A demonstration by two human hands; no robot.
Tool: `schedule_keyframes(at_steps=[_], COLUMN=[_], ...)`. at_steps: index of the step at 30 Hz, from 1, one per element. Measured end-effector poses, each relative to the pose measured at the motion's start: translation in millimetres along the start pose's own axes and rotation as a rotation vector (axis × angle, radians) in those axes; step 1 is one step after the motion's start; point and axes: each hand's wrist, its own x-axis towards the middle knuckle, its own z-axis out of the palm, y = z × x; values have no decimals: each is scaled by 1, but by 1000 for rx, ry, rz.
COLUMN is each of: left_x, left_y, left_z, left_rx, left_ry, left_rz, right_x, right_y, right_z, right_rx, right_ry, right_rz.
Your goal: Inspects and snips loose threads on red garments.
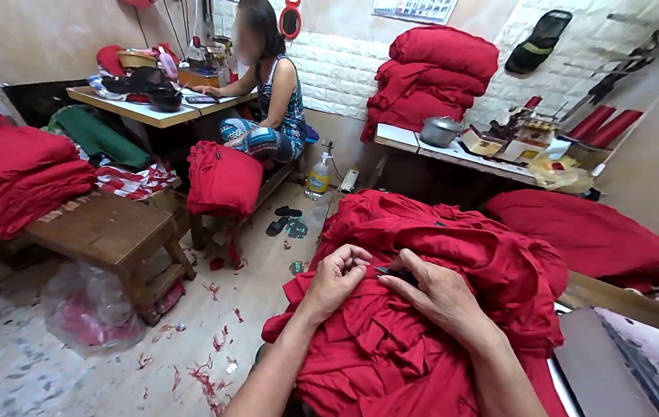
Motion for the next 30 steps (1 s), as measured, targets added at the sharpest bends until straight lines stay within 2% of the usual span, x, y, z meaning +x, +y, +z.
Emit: schedule_keyframes(at_steps=[9, 22, 26, 30], left_x=[-1, -1, -1, -2], left_y=[0, -4, -3, -2], left_z=[1, 0, -1, -6], left_rx=[-14, -23, -17, 40], left_ry=[21, 21, 23, -18], left_rz=[0, 11, 13, -4], right_x=[5, 15, 15, 10], right_y=[-7, -7, 0, 9], right_z=[-2, -4, 0, 1], right_rx=[-82, -47, 108, 573], right_ry=[-28, -114, -117, -63], right_rz=[-42, -60, -28, 57])
